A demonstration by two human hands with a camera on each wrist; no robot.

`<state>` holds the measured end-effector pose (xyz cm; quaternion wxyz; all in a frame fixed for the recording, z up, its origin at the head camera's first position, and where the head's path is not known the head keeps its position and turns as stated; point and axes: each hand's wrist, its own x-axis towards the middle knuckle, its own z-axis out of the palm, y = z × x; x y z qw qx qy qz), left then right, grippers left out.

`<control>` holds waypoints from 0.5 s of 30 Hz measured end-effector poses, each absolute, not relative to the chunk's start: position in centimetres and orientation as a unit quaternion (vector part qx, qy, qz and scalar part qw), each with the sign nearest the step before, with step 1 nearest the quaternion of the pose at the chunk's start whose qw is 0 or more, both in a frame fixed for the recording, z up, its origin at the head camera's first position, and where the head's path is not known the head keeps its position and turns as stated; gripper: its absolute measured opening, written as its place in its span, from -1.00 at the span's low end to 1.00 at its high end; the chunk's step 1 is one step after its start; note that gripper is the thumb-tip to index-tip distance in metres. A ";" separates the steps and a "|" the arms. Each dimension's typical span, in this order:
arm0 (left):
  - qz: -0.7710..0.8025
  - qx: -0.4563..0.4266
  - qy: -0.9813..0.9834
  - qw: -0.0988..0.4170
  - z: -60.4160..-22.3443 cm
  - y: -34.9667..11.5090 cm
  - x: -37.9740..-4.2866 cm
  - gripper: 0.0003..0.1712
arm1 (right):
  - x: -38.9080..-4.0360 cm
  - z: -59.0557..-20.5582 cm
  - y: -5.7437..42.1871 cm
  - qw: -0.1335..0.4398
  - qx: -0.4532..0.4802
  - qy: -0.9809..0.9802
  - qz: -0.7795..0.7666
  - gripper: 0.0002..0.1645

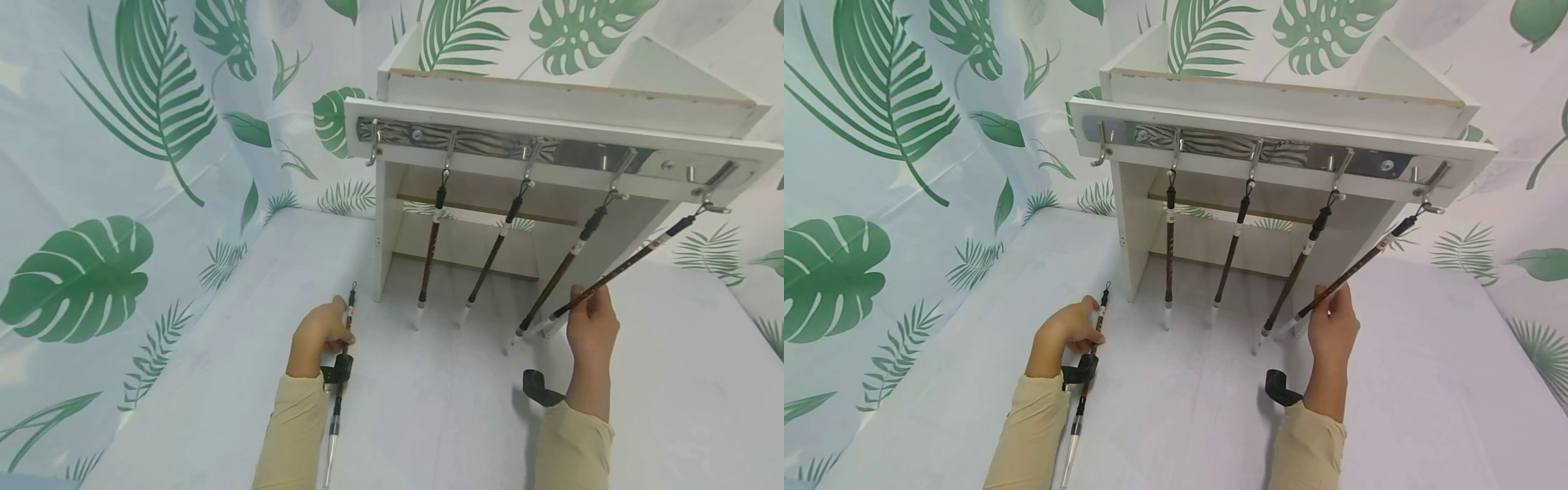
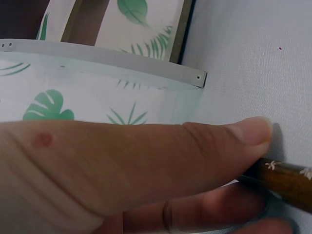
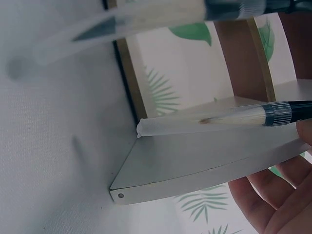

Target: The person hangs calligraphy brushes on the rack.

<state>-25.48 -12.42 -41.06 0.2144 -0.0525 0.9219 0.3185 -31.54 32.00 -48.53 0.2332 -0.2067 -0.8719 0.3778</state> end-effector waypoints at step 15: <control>0.339 -0.056 0.915 0.213 -40.6 -13.0 -25.5 -0.05 | -29.1 -44.8 29.0 0.237 -0.201 -0.865 0.393 -0.46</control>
